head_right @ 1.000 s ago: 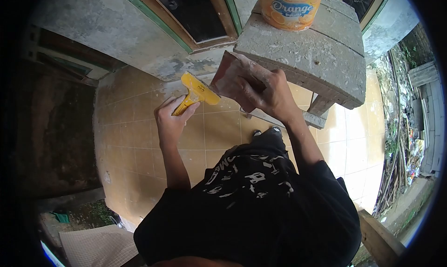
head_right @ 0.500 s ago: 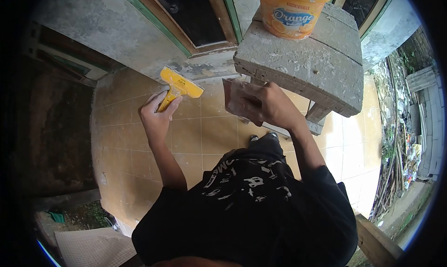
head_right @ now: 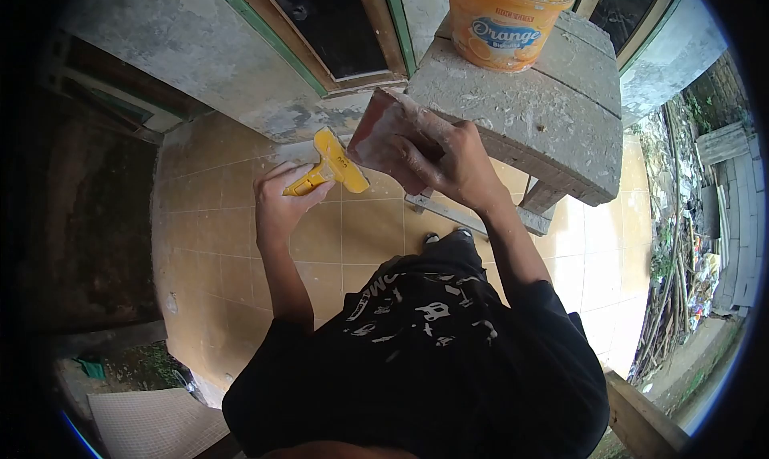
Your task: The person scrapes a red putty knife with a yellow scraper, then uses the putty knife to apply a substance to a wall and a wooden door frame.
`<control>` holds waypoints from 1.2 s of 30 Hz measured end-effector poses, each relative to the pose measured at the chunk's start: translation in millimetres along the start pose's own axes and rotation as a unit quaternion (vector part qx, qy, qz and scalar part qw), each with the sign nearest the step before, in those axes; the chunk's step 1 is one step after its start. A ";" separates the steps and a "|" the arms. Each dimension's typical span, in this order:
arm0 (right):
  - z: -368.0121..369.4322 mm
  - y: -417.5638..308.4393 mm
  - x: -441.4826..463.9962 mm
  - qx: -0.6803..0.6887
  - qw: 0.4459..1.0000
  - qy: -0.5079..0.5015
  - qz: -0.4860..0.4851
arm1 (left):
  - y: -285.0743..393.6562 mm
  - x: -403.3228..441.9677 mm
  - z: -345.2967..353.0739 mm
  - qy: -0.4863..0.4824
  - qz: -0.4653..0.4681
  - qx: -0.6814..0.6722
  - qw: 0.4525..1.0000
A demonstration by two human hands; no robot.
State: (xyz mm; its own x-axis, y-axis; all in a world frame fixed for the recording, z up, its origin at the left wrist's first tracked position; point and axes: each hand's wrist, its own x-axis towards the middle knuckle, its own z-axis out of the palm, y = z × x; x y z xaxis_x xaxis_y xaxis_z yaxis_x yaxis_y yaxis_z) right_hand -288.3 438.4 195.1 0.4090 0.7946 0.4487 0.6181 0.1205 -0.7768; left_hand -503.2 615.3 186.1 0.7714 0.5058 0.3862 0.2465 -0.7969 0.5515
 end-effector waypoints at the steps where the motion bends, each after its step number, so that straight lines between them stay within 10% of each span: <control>1: 0.4 -0.7 0.4 -0.004 1.000 0.008 -0.008 | -0.2 -0.3 -0.3 -0.003 -0.006 -0.001 1.000; 17: -7.1 13.4 -31.2 -0.135 0.981 -0.138 -0.008 | 4.1 -2.7 12.2 0.096 -0.015 -0.034 0.995; 25: -71.1 -17.1 -40.9 -0.018 0.974 0.174 0.144 | 4.0 -23.4 58.6 0.053 -0.097 -0.183 0.977; 36: -113.0 22.9 -59.9 -0.073 0.960 0.207 0.176 | 62.1 -15.4 90.9 -0.042 -0.107 -0.302 0.946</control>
State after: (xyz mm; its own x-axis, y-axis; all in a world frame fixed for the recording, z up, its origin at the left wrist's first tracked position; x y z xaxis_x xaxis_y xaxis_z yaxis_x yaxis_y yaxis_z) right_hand -222.7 326.3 200.4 0.8230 0.4623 0.3302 0.4673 -0.2202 -0.8563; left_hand -446.4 528.0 147.2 0.7921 0.5859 0.1711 0.0424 -0.3325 0.9422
